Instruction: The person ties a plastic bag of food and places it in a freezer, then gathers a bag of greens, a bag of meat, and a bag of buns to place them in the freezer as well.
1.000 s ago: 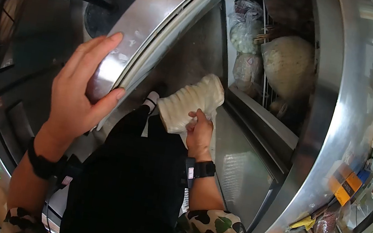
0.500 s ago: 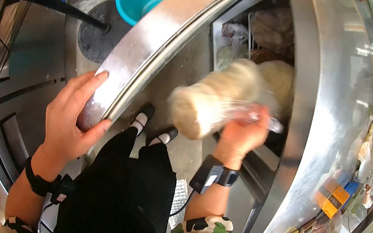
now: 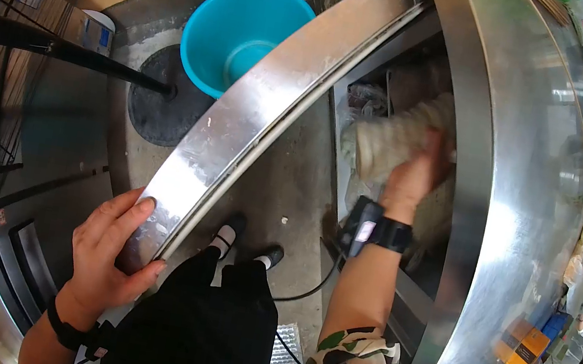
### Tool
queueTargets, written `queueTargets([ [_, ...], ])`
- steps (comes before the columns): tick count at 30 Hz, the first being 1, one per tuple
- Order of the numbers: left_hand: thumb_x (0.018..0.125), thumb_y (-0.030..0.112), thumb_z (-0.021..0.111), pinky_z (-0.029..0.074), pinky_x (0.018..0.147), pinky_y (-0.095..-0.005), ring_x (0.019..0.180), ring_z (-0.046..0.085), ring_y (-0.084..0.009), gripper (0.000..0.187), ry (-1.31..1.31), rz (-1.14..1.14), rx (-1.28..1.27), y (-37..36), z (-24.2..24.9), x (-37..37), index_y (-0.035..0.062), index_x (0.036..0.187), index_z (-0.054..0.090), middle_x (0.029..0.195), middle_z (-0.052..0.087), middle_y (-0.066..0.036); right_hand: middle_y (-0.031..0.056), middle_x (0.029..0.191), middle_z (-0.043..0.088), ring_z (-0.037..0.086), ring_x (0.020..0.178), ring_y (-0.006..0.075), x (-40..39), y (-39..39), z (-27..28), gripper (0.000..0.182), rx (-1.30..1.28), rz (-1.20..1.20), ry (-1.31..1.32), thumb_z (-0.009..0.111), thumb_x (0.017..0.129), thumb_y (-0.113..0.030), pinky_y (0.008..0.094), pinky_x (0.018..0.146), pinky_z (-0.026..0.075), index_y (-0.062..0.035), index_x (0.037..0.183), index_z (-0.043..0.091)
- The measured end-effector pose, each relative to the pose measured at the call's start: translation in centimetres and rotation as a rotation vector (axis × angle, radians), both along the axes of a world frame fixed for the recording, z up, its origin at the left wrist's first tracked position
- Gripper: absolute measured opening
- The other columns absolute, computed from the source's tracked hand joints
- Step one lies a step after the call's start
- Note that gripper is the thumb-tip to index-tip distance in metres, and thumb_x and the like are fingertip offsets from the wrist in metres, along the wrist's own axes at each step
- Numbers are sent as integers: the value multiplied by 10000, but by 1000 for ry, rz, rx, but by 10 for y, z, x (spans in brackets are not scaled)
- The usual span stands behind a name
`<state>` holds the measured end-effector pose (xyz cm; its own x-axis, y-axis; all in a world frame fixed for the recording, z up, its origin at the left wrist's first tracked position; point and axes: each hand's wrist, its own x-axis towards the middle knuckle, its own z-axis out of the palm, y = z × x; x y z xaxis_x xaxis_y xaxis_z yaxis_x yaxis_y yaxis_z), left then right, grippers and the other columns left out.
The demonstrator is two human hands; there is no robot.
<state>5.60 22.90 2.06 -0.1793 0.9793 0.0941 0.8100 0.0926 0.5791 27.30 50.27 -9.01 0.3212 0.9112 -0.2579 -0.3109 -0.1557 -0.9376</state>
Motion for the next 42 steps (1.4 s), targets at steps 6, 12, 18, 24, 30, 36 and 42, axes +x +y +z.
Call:
queueTargets([
  [6,600,133,728,493,841,-393,966,609,-378,625,-1,-7,-3,1,-1,-2,-1,1184,553,1122,576,-246,-27,831,548,484,739,68,0,-92,-6,67,-158,50,72,581,886,-165,230,612,348,-112,886,540],
  [12,658,120,749,431,935,-428,1118,523,-353,501,291,-23,28,-6,9,12,30,1125,589,1272,482,-217,15,799,543,460,653,58,13,-183,23,63,-455,169,286,568,876,-101,185,543,341,-89,834,523],
  [18,757,97,715,348,1015,-431,1227,419,-341,594,-588,-156,-194,-29,-14,110,48,1285,447,1340,409,-184,27,803,528,436,664,66,43,-222,80,65,-362,66,278,527,884,-42,188,565,338,-88,847,503],
  [24,833,487,626,264,1065,-519,1386,145,-305,917,-1978,606,-881,-21,-106,165,163,1478,61,1504,104,-161,29,899,554,482,758,103,83,-231,108,84,-245,-95,192,515,912,-55,234,655,393,-95,986,519],
  [30,860,603,467,295,1073,-470,1290,376,-274,749,-2384,274,-583,39,-123,227,104,1399,321,1410,383,-107,21,909,545,489,821,104,99,-233,103,132,-197,18,-103,559,918,-157,243,707,394,-55,1000,538],
  [36,895,556,462,311,1051,-459,1252,416,-246,681,-2360,247,-615,46,-122,249,101,1388,346,1352,450,-107,7,812,493,452,732,89,128,-243,93,168,-157,226,-503,533,942,-194,221,631,378,-27,967,537],
  [42,896,450,540,334,1025,-469,1194,462,-266,570,-2304,320,-668,85,-133,256,60,1297,428,1281,501,-118,12,831,501,448,756,82,151,-235,56,152,-256,70,-510,503,952,-141,230,658,400,5,933,541],
])
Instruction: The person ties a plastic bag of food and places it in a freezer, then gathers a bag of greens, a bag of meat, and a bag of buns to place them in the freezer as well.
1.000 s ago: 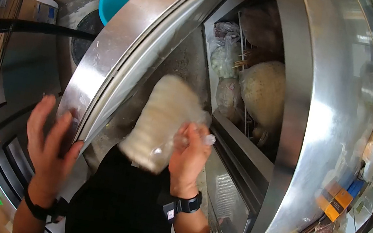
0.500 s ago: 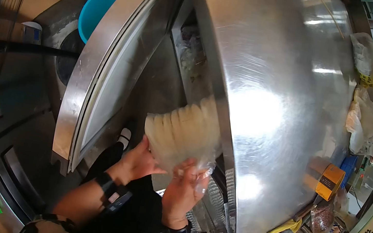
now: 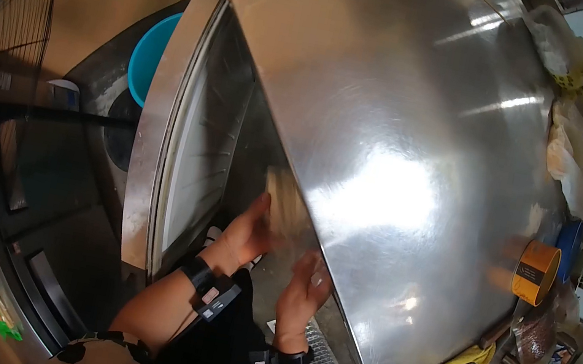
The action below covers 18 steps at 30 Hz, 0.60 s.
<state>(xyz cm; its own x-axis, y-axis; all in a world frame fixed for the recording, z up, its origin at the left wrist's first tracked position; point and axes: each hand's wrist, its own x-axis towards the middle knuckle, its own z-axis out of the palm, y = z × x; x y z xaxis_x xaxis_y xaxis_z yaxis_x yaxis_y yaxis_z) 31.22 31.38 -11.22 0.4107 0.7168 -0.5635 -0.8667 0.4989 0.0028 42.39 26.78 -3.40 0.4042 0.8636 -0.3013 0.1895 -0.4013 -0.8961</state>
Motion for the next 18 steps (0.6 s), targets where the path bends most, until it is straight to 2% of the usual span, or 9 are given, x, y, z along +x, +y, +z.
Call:
queueTargets([
  [1,888,446,560,359,1006,-464,1175,481,-269,576,-4,-12,-11,2,-7,4,64,1298,429,1269,513,-112,76,923,568,523,837,142,1,1,5,203,-52,-3,20,511,944,-147,275,728,431,40,1014,550],
  [4,892,417,572,388,983,-456,1153,503,-263,532,15,-88,-34,11,-8,14,60,1272,463,1238,542,-105,171,1037,607,570,974,247,3,13,15,276,9,208,-282,512,938,-149,330,832,431,71,1103,540],
  [6,905,386,562,393,979,-442,1147,508,-248,478,70,-157,-10,13,-18,19,52,1242,498,1226,553,-106,253,1109,573,543,1053,379,12,7,17,346,5,396,-425,535,912,-160,405,888,416,74,1165,518],
  [8,918,348,549,400,975,-417,1136,514,-227,423,155,-228,59,16,-51,20,41,1208,533,1220,560,-109,236,1035,584,554,987,384,11,3,28,335,45,404,-430,540,894,-165,413,824,453,68,1135,538],
  [9,923,280,546,427,955,-370,1099,537,-206,354,247,-317,182,27,-28,20,24,1166,563,1206,572,-100,255,1037,573,544,977,410,13,-10,27,352,-35,468,-439,548,885,-167,438,822,447,60,1153,524],
  [11,916,273,555,434,943,-369,1088,540,-206,351,464,-442,410,43,-13,25,23,1162,563,1195,574,-102,278,1076,545,519,999,441,18,-39,24,443,-98,577,-412,584,853,-174,485,864,422,44,1220,466],
  [12,913,269,559,438,938,-369,1083,541,-205,349,573,-491,510,52,-10,29,22,1160,562,1190,575,-102,278,1119,528,497,1059,430,22,-59,15,482,-56,565,-403,589,842,-158,476,916,406,28,1260,437],
  [14,906,261,568,445,927,-369,1073,543,-205,347,768,-570,683,64,-5,34,21,1157,562,1179,577,-104,233,1329,412,389,1221,416,38,-93,5,545,-120,587,-257,617,810,-108,446,1015,349,-30,1311,418],
  [18,892,246,585,459,904,-368,1052,548,-204,344,1271,-729,1064,65,9,34,19,1149,562,1157,580,-107,193,1240,512,480,1144,375,76,-136,11,447,-242,521,-319,632,795,-116,417,968,403,-54,1221,510],
])
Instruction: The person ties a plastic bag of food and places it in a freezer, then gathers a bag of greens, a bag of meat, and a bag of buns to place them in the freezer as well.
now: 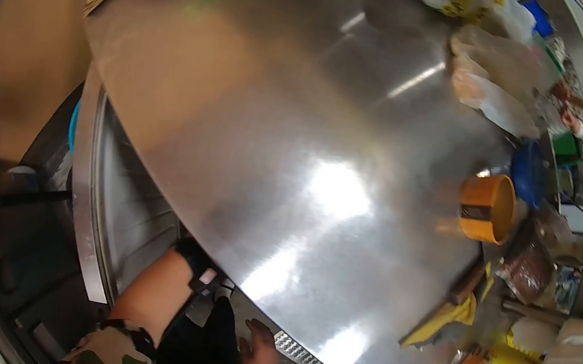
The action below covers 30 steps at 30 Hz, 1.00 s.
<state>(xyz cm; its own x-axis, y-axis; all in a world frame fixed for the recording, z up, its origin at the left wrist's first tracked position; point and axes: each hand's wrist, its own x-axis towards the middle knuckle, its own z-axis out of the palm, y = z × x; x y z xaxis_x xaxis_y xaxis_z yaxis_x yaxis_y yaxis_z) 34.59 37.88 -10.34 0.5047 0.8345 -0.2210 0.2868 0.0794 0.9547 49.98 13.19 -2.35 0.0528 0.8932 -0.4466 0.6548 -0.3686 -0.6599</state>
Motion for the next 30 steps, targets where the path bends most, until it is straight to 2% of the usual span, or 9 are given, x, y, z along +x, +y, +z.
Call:
queueTargets([
  [3,882,235,598,469,888,-367,1036,551,-203,342,127,-86,-7,-28,25,-20,18,1144,562,1141,583,-109,187,1144,578,553,1054,344,31,-20,3,380,-1,-73,-37,630,802,-139,385,913,447,-38,1162,560],
  [5,914,200,547,455,940,-355,1123,529,-191,381,-517,331,-1006,-49,43,-32,45,1256,488,1175,575,-76,182,1126,590,577,1019,328,41,-27,14,372,-116,-105,21,622,819,-155,376,878,467,-39,1166,559],
  [9,914,83,509,446,943,-333,1124,531,-220,286,-252,285,-427,-76,177,-112,3,1188,528,1161,566,-100,166,1090,615,618,956,297,51,-53,10,362,-147,44,86,615,847,-202,361,825,495,-47,1170,562],
  [12,936,109,490,408,942,-314,1100,520,-212,296,302,843,384,-100,210,-173,-15,1203,515,1216,529,-122,184,1169,573,577,1042,328,65,-72,-4,415,-146,249,132,581,853,-273,386,869,470,-65,1210,543],
  [14,953,193,466,384,962,-345,1134,481,-221,373,410,1070,198,-139,81,-245,13,1279,455,1264,493,-128,179,1139,593,598,1004,318,81,-73,5,425,-191,253,206,585,854,-285,380,849,480,-63,1214,542],
  [16,954,333,455,342,1005,-361,1206,429,-250,527,-151,1012,-715,-142,150,-180,28,1366,331,1328,437,-129,169,1066,631,626,941,311,98,-70,24,430,-185,275,187,591,855,-298,375,817,493,-73,1218,543],
  [18,937,428,458,322,1024,-418,1249,394,-265,645,115,868,-476,-154,57,-182,59,1413,228,1377,386,-122,154,1042,641,630,921,302,119,-63,68,416,-249,240,136,605,845,-303,377,799,497,-85,1196,560],
  [22,938,370,477,324,997,-552,1293,340,-305,615,-61,673,-832,-119,160,-101,105,1423,205,1416,348,-109,133,994,651,637,873,254,152,-73,111,371,-192,87,180,630,836,-266,340,774,501,-84,1156,583],
  [30,936,247,514,443,960,-425,1165,509,-334,521,-166,-9,-777,-56,225,-37,12,1361,325,1329,456,-184,85,1122,615,570,1047,178,193,-93,183,350,-192,-337,506,607,880,-116,297,924,444,-73,1222,545],
])
